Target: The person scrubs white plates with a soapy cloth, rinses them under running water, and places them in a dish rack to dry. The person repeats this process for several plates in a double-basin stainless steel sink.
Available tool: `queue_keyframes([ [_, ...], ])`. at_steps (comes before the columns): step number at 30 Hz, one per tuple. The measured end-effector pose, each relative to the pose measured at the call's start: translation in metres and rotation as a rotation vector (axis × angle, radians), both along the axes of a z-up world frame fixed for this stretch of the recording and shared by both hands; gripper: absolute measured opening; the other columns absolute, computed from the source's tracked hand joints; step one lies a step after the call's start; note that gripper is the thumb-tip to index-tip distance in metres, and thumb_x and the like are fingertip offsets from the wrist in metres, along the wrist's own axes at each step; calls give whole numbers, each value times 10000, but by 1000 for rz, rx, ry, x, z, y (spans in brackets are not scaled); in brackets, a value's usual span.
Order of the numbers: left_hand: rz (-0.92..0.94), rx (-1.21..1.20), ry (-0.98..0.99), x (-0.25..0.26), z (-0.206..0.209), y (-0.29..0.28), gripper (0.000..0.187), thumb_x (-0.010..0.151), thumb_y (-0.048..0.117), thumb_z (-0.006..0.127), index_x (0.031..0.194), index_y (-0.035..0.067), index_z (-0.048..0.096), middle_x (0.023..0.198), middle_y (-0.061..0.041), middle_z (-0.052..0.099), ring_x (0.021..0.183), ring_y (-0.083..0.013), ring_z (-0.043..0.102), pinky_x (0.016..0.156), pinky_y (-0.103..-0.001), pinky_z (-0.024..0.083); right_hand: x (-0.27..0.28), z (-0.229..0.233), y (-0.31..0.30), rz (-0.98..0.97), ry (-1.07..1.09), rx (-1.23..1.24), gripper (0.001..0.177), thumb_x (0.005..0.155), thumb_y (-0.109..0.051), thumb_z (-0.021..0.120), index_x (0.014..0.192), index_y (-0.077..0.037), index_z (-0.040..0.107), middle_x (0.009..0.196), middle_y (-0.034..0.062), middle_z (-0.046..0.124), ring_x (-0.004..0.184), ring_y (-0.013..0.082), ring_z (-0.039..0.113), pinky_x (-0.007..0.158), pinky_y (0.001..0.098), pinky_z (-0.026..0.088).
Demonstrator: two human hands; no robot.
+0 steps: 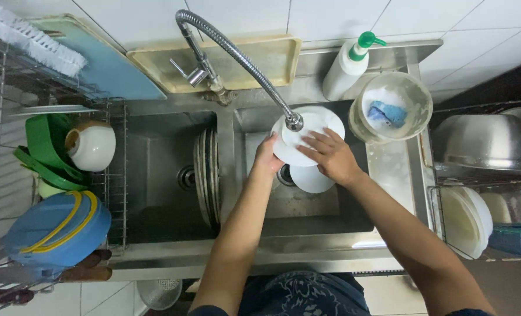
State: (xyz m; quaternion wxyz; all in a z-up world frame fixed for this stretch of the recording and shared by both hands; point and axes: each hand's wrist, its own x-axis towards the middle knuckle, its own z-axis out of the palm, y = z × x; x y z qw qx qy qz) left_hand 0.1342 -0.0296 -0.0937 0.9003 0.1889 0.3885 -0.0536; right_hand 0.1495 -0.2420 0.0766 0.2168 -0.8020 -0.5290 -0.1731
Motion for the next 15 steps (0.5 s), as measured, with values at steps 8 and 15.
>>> queue_keyframes([
  [8,133,235,-231,-9,-4,10,359,1085,296,660,1429,198,639,1414,-207,653,1307,-375,624,1160,-573,471,-8,-45,-28,-347,626,505,837,696,299,497,1498,63,537,1509,266,543,1444,488,467,1219,590,343],
  [15,99,267,-219,-22,49,9,438,1039,318,726,1450,192,640,1447,-146,651,1324,-357,622,1189,-551,440,10,-64,4,-490,1914,1203,646,1003,-174,731,1593,-110,475,1398,183,662,1183,356,724,919,538,640],
])
